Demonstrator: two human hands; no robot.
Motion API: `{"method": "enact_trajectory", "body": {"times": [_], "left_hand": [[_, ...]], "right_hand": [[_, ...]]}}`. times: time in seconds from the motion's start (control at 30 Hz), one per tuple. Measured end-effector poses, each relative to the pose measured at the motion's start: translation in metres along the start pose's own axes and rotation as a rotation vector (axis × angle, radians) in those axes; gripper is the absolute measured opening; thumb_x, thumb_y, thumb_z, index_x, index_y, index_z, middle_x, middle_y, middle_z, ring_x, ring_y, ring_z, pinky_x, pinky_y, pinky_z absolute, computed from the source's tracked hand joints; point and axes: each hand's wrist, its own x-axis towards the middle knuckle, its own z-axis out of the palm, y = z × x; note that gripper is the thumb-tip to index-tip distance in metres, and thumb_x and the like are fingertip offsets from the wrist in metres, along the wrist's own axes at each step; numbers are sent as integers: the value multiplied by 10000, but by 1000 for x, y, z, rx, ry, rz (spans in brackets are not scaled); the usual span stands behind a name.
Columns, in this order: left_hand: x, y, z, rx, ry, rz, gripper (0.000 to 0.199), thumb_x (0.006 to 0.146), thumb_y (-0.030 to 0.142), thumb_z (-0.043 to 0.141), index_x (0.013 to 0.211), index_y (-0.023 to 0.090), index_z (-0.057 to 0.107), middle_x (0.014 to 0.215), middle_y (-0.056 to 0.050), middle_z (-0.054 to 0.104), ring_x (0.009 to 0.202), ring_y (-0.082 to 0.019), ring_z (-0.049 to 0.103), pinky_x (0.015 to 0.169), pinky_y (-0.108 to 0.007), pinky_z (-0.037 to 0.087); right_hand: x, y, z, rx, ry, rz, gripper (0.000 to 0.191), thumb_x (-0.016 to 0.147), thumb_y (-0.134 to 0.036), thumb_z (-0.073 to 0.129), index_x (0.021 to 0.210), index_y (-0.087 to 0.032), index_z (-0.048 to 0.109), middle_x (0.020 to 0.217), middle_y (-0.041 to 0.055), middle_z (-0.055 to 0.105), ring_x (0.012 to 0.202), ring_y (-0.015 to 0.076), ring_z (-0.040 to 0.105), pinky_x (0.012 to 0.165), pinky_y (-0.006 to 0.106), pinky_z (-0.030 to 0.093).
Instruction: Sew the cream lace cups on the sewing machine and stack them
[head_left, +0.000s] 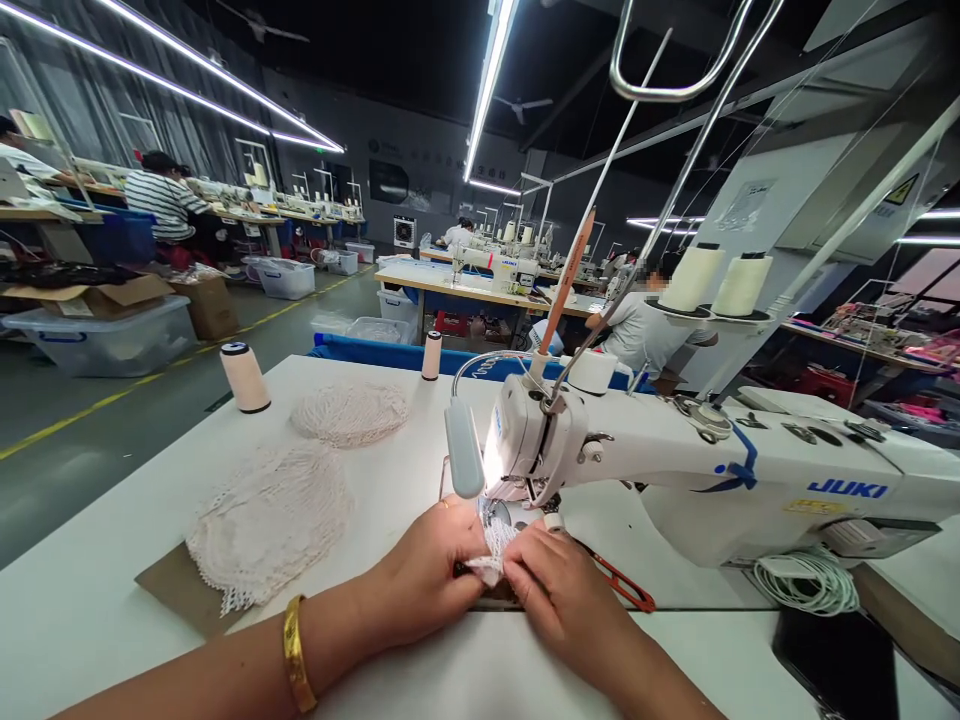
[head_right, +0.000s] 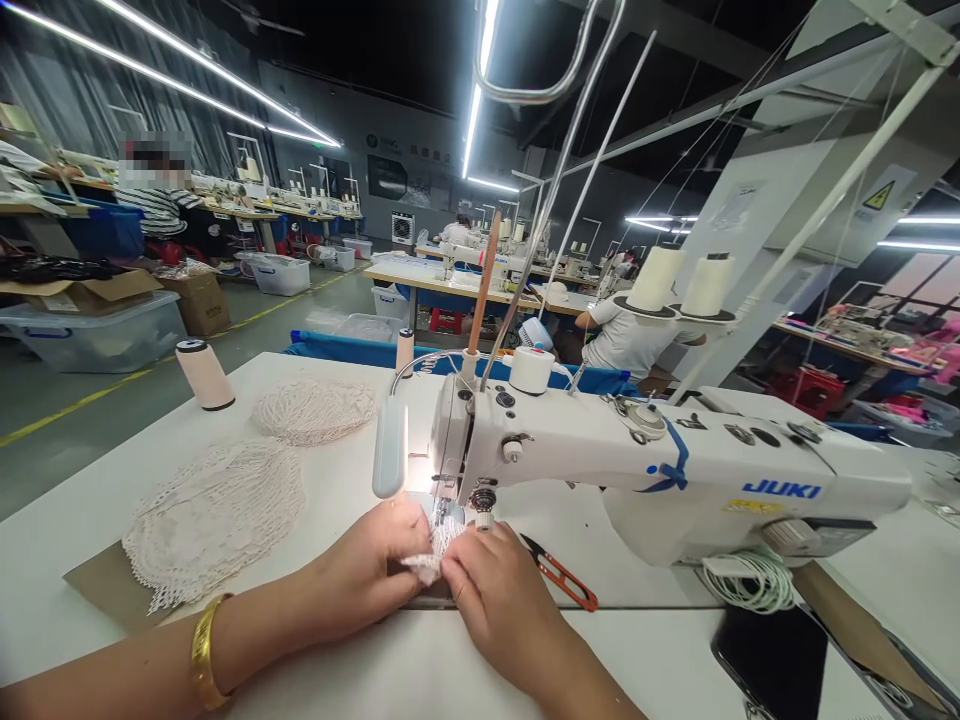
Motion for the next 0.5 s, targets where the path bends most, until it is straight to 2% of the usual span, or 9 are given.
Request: {"method": "enact_trajectory", "body": {"times": [0.1, 0.23, 0.5], "left_hand": [[-15, -2, 6, 147, 16, 69, 207, 779, 2, 686, 728, 199, 651, 851, 6, 679, 823, -183, 575, 760, -316, 415], [-22, -5, 11, 208, 18, 106, 216, 879, 24, 685, 788, 217, 716, 860, -4, 696, 821, -189, 587, 768, -339, 419], [-12, -9, 11, 229, 71, 131, 247, 905, 29, 657, 715, 185, 633, 815, -5, 680, 749, -177, 541, 725, -325, 384]], "right_hand": [[-3, 1, -3, -62, -112, -80, 237, 1119, -179, 457, 910, -242, 549, 892, 17, 669, 830, 213, 621, 749, 331, 499], [-4, 1, -4, -110, -137, -75, 239, 1117, -173, 474, 892, -239, 518, 889, 16, 654, 807, 210, 600, 734, 334, 482], [-2, 7, 2, -152, -105, -55, 264, 1108, -147, 460, 865, -239, 503, 837, 6, 637, 758, 205, 589, 698, 332, 448]]}}
